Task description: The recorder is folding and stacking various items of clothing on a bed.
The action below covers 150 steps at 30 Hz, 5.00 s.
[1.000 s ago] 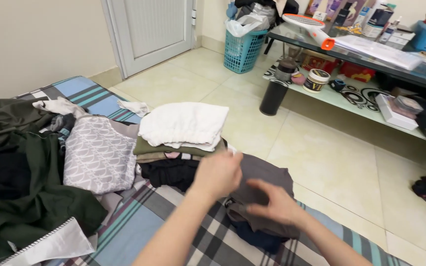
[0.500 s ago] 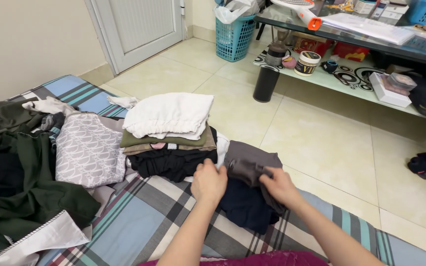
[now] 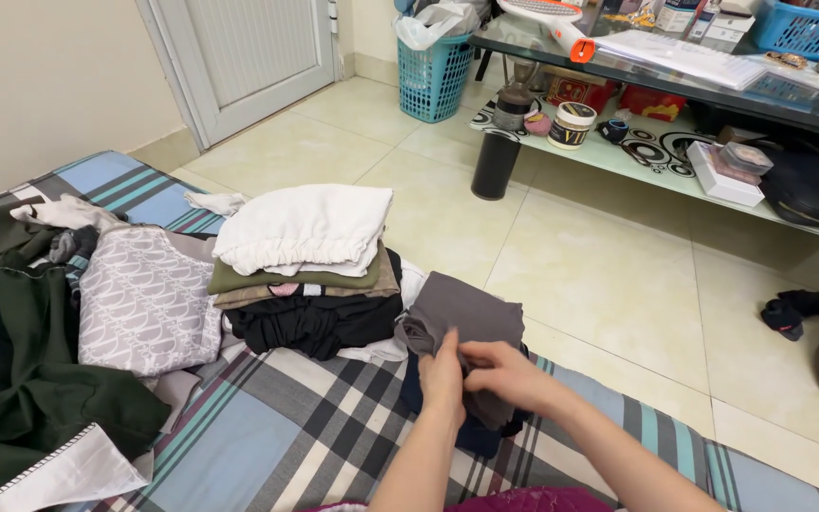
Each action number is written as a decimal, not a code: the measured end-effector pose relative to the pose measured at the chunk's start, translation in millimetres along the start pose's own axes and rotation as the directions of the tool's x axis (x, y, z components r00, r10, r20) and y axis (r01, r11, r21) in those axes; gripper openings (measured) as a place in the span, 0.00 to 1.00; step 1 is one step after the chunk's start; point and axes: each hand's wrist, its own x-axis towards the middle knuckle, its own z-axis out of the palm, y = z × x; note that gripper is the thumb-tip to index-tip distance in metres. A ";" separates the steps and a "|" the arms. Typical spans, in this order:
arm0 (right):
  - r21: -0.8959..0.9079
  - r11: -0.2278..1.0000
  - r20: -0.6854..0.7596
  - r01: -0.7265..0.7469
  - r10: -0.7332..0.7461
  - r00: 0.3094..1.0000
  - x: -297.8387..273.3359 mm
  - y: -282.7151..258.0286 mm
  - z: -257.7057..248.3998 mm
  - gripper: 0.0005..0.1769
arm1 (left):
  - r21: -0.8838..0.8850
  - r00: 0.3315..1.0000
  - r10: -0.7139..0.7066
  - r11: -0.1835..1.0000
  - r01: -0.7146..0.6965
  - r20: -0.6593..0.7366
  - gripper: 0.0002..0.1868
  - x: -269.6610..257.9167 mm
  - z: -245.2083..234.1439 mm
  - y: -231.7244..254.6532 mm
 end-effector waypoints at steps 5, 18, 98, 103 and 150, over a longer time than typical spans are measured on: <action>0.414 0.869 -0.063 -0.271 0.324 0.944 -5.7 84.3 -57.7 0.29 | 0.031 0.981 0.122 0.991 -0.128 0.151 0.25 3.2 4.8 42.4; 0.967 0.236 -0.157 0.091 0.277 0.948 -22.2 -18.0 -38.5 0.60 | 0.211 0.689 -0.142 0.977 -0.017 0.710 0.20 -66.0 -0.4 216.9; 0.032 0.999 -0.379 -0.016 0.027 0.925 -9.3 68.7 -8.3 0.27 | 0.144 0.989 0.080 0.985 -0.098 0.128 0.18 -2.2 -32.6 -8.5; -0.337 0.934 -0.359 -0.123 -0.007 0.933 -18.5 70.5 11.3 0.51 | 0.303 0.946 0.322 0.905 -0.300 -0.026 0.22 -7.2 -41.1 -25.9; 0.941 0.282 -0.030 -0.186 0.618 0.786 -41.2 82.0 37.0 0.29 | 0.322 0.909 -0.133 0.947 -0.002 0.395 0.38 -56.6 -66.9 73.9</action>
